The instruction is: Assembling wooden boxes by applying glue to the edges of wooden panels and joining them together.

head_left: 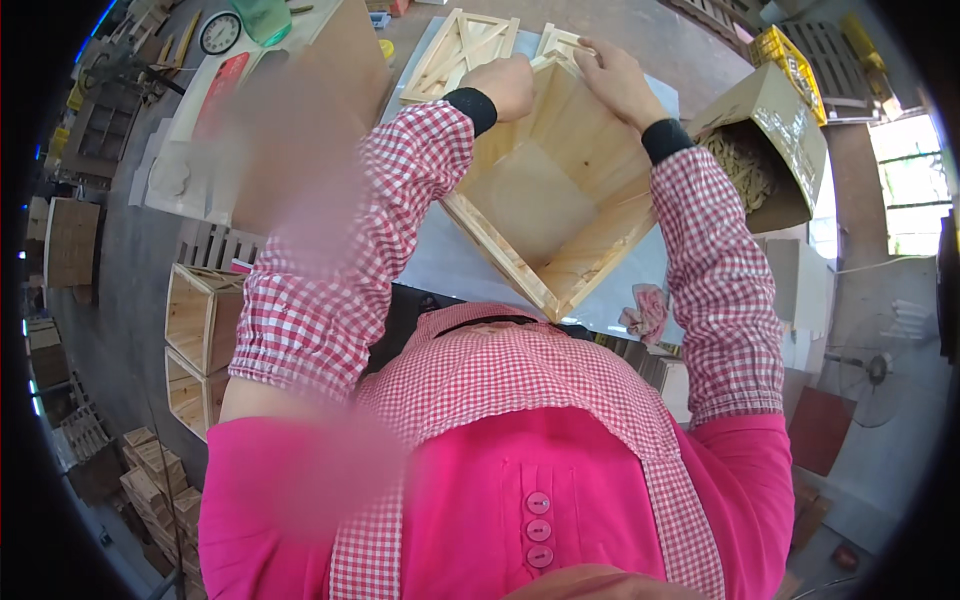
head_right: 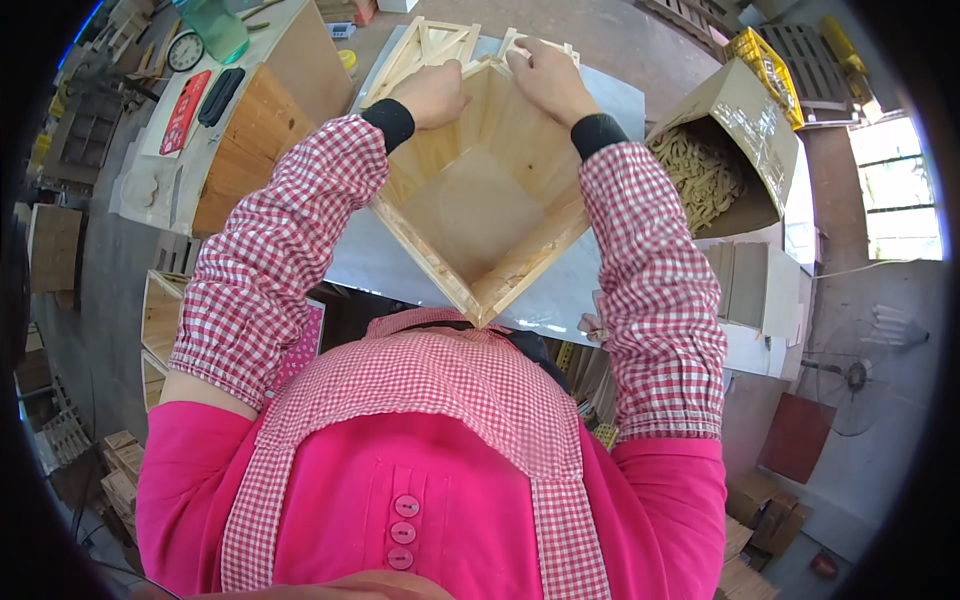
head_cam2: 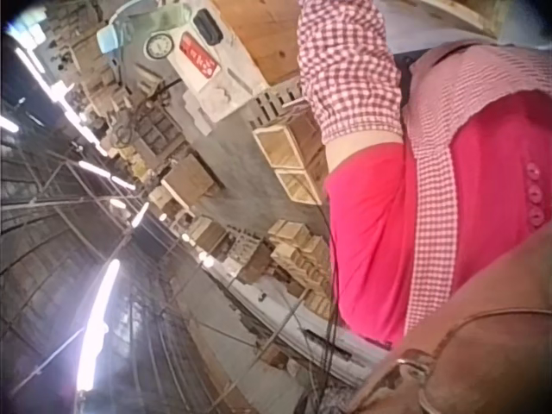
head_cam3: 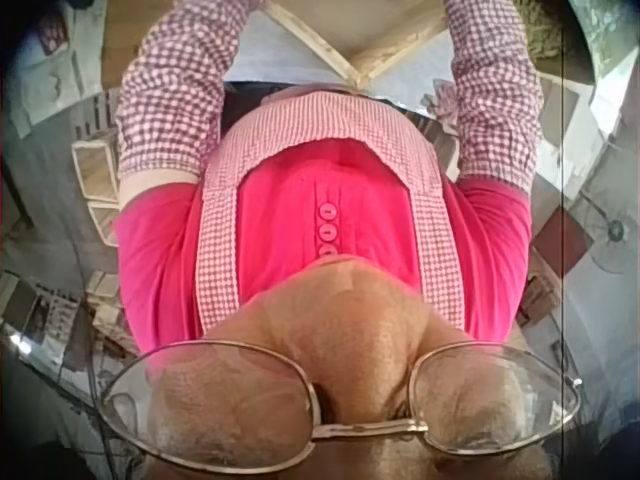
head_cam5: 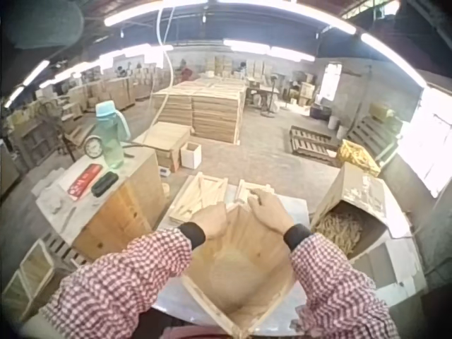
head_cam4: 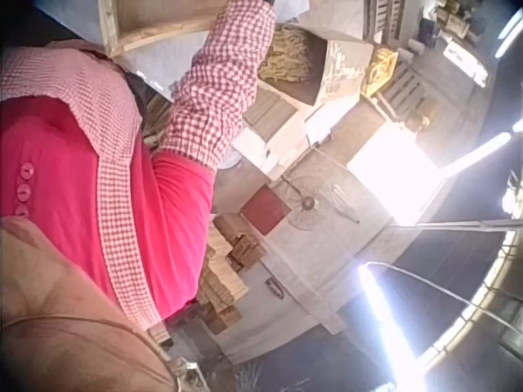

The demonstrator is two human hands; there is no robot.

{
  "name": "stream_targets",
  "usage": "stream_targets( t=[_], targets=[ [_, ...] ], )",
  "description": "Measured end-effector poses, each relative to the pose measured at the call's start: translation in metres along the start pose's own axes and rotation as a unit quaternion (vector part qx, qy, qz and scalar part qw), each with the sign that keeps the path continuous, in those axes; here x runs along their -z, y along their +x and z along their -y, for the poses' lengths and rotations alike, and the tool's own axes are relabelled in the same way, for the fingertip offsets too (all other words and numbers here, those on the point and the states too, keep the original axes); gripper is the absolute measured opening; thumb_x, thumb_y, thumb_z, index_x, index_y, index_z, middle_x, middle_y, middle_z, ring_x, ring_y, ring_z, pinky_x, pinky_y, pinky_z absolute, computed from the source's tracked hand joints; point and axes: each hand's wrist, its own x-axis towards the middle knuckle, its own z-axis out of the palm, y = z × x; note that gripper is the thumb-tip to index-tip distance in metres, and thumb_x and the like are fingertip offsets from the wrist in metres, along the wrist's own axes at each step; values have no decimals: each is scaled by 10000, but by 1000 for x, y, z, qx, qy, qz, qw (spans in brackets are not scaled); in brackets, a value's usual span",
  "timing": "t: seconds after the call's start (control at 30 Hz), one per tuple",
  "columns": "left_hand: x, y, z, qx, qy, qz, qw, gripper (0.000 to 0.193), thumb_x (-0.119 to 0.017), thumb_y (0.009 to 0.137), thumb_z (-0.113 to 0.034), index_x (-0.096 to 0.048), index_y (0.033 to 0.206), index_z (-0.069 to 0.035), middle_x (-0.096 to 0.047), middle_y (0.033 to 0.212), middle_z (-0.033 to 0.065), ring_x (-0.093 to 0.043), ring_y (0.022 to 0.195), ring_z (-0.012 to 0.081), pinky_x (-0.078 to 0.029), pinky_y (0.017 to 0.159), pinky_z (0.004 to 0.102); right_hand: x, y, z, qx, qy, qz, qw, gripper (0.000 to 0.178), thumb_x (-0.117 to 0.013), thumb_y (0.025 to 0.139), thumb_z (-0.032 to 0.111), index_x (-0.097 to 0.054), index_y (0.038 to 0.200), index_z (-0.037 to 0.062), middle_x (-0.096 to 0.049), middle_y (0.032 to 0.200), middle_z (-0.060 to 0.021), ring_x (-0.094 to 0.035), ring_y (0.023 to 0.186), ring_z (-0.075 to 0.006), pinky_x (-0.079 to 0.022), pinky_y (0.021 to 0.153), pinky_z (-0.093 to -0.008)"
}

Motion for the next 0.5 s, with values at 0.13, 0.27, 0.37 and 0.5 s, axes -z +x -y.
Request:
stream_targets(
  t=[0.13,0.27,0.37,0.5],
  targets=[
    [-2,2,0,-11,-1,-6,1000,317,-566,837,-209,-613,1048,23,-651,1039,249,-634,991,381,-506,853,434,-8,21,-4,-123,72,64,988,504,-554,888,417,-654,1095,-32,-671,987,-183,-644,869,-252,-494,777,-341],
    [-6,2,8,-27,-21,-1,999,337,-571,836,-231,-617,1035,37,-651,1039,249,-634,984,386,-505,852,435,-20,23,-9,-161,163,93,969,603,-548,885,499,-649,1085,-61,-673,982,-154,-637,868,-227,-489,782,-321],
    [-6,9,14,-48,-31,1,998,361,-580,831,-247,-618,1023,57,-647,1034,263,-632,983,393,-503,854,438,-19,27,-11,-178,220,125,951,635,-550,877,524,-641,1099,-64,-672,1010,-154,-639,892,-244,-487,802,-327],
    [-4,13,15,-50,-37,-6,998,392,-587,828,-268,-617,1022,71,-640,1032,282,-628,985,400,-500,860,442,-24,35,-22,-224,260,155,926,642,-531,884,533,-630,1140,-47,-642,1121,-175,-608,1013,-254,-453,889,-332]
  ],
)
